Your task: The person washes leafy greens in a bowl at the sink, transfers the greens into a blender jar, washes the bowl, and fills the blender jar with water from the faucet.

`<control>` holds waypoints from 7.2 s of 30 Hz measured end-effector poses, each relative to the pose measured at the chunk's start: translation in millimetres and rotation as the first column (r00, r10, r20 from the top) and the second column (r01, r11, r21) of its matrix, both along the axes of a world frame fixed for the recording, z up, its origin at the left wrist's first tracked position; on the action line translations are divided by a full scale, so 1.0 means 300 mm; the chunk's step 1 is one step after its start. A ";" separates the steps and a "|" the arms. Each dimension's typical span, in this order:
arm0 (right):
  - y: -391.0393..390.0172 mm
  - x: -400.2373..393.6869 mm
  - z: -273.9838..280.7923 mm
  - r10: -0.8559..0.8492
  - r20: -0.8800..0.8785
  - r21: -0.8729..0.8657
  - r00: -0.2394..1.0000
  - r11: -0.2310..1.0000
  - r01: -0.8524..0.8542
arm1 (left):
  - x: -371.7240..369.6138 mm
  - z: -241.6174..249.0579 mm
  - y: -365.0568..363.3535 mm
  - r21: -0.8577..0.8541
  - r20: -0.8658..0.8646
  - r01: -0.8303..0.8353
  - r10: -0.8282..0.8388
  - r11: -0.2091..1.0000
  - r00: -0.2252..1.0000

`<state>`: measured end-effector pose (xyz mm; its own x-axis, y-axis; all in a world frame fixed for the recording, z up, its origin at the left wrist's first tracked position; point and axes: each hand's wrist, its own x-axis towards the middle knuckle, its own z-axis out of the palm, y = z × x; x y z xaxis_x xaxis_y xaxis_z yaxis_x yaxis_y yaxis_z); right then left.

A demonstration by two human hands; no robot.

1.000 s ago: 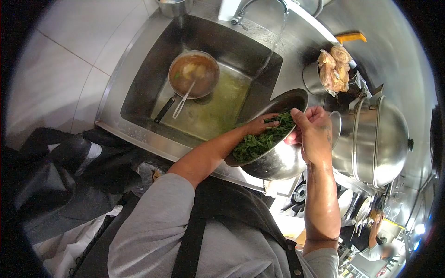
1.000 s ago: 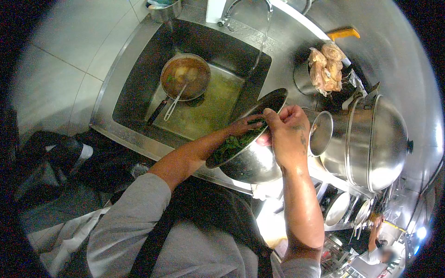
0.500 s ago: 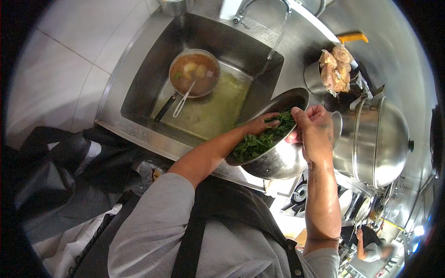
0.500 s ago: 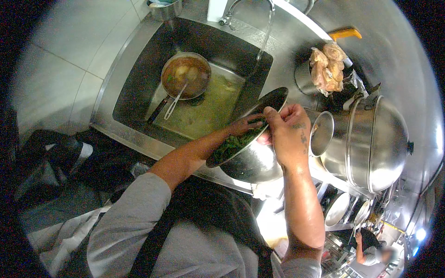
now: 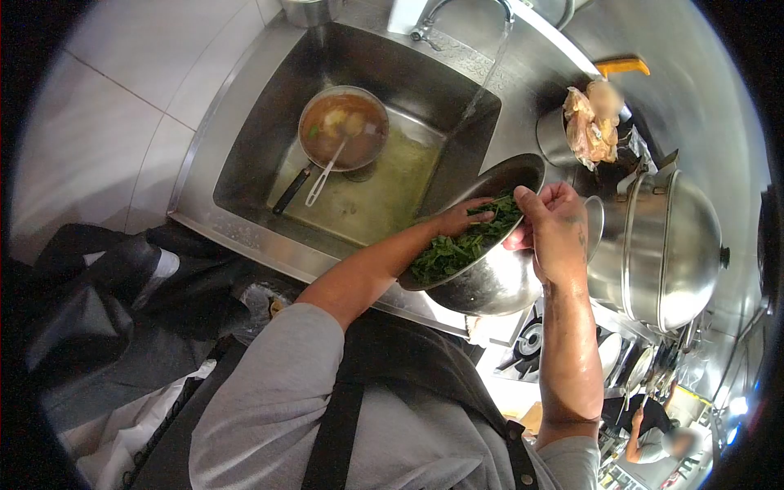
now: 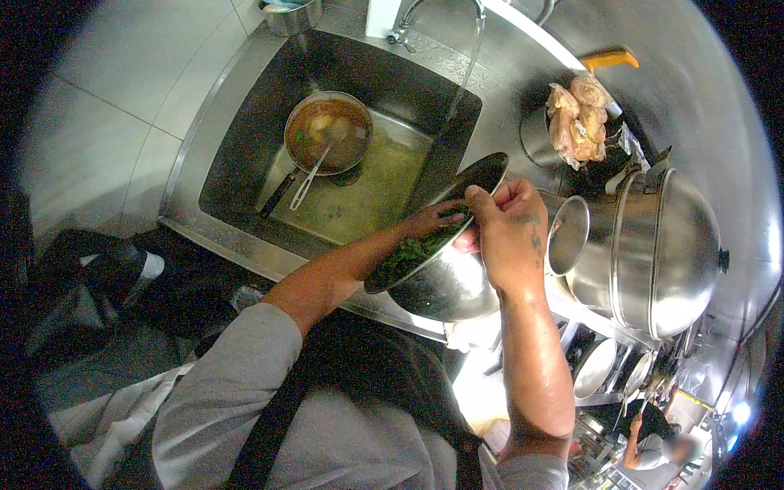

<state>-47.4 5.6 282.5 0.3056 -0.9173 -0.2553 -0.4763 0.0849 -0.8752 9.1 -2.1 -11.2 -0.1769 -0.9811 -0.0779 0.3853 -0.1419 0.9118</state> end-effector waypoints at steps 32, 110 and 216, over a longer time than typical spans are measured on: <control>-0.010 0.015 0.001 0.011 0.015 -0.001 1.000 1.000 -0.011 | -0.007 0.017 0.004 0.017 -0.116 -0.016 0.018 1.000 0.993; 0.515 -0.929 -0.392 -0.358 0.540 0.345 0.762 0.920 0.187 | -0.287 0.640 0.085 -0.404 0.901 0.472 0.252 0.784 0.353; -0.300 -0.867 -0.359 -0.202 -0.002 0.468 0.979 0.865 0.180 | 0.743 0.129 -0.704 0.135 0.675 -0.731 0.479 0.669 0.562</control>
<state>-307.5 -84.3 174.7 0.1583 -0.7382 -0.6557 -0.3694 0.5716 -0.7327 232.0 -213.4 27.6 0.6480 -0.6966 -0.3080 -0.0324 -0.4292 0.9026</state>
